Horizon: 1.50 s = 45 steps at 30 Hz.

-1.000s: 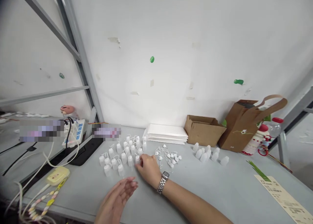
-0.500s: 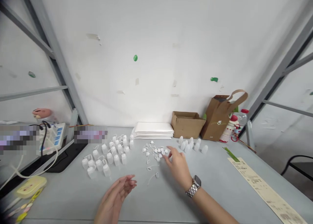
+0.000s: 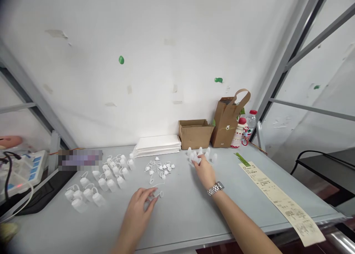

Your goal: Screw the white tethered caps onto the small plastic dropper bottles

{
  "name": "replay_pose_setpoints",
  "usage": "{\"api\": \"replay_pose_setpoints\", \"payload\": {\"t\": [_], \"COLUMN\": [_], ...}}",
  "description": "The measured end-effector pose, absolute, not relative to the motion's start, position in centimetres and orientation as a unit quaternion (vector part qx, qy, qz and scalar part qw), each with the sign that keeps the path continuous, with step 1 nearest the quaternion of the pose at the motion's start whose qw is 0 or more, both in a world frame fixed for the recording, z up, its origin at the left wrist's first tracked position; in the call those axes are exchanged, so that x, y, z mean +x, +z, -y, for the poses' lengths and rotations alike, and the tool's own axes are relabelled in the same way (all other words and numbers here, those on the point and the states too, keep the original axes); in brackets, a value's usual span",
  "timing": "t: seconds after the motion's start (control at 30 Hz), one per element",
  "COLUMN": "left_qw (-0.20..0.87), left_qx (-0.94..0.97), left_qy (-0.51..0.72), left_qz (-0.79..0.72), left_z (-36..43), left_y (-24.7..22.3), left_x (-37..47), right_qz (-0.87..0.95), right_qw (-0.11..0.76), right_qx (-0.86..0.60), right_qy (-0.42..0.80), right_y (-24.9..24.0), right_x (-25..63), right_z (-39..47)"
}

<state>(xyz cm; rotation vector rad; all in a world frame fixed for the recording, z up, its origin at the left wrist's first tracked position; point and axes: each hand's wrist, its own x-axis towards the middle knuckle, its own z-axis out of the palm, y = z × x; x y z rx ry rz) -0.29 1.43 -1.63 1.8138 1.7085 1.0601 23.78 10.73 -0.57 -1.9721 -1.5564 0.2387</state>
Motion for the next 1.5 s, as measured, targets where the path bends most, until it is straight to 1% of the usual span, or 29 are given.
{"api": "replay_pose_setpoints", "payload": {"t": [0.17, 0.3, 0.43, 0.57, 0.73, 0.8, 0.87, 0.93, 1.03, 1.2, 1.33, 1.5], "left_qw": [0.154, 0.133, 0.177, 0.247, 0.389, 0.446, 0.479, 0.492, 0.500, 0.508, 0.492, 0.493], "left_qx": [0.721, 0.729, 0.702, 0.644, 0.546, 0.503, 0.481, 0.475, 0.466, 0.454, 0.449, 0.448], "left_qy": [0.259, 0.240, 0.295, 0.394, 0.492, 0.513, 0.525, 0.532, 0.541, 0.545, 0.546, 0.544], "left_qz": [-0.624, -0.627, -0.623, -0.607, -0.555, -0.533, -0.514, -0.499, -0.490, -0.489, -0.509, -0.510], "left_z": [-2.5, -2.8, -2.7, -2.4, -2.0, -1.7, -1.3, -1.1, -1.0, -0.6, -0.3, -0.2], "left_y": [-1.1, -0.9, -1.1, -1.1, -1.3, -1.4, -1.5, -1.5, -1.4, -1.0, -0.9, -1.5], "left_x": [1.3, 2.0, 1.7, 1.3, 1.4, 1.5, 1.6, 1.7, 1.9, 2.3, 2.5, 2.2], "right_qz": [0.596, 0.614, 0.660, 0.695, 0.694, 0.696, 0.693, 0.672, 0.624, 0.603, 0.615, 0.642], "right_qw": [0.305, 0.326, 0.353, 0.369, 0.392, 0.412, 0.441, 0.479, 0.527, 0.527, 0.561, 0.538], "right_qx": [-0.737, -0.714, -0.659, -0.609, -0.578, -0.544, -0.499, -0.477, -0.493, -0.498, -0.473, -0.483], "right_qy": [0.093, 0.084, 0.072, 0.101, 0.174, 0.225, 0.276, 0.303, 0.301, 0.333, 0.288, 0.255], "right_y": [-1.1, -0.5, -0.1, -1.7, -3.1, -3.1, -3.2, -3.7, -5.1, -6.3, -5.4, -4.8], "right_x": [23.9, 24.0, 22.4, 19.9, 17.2, 16.1, 15.1, 14.3, 13.7, 13.5, 13.6, 13.9], "right_z": [-11.4, -10.4, -6.5, -2.3, 0.1, 0.6, 0.9, 1.1, 1.2, 1.1, 1.2, 1.3]}}
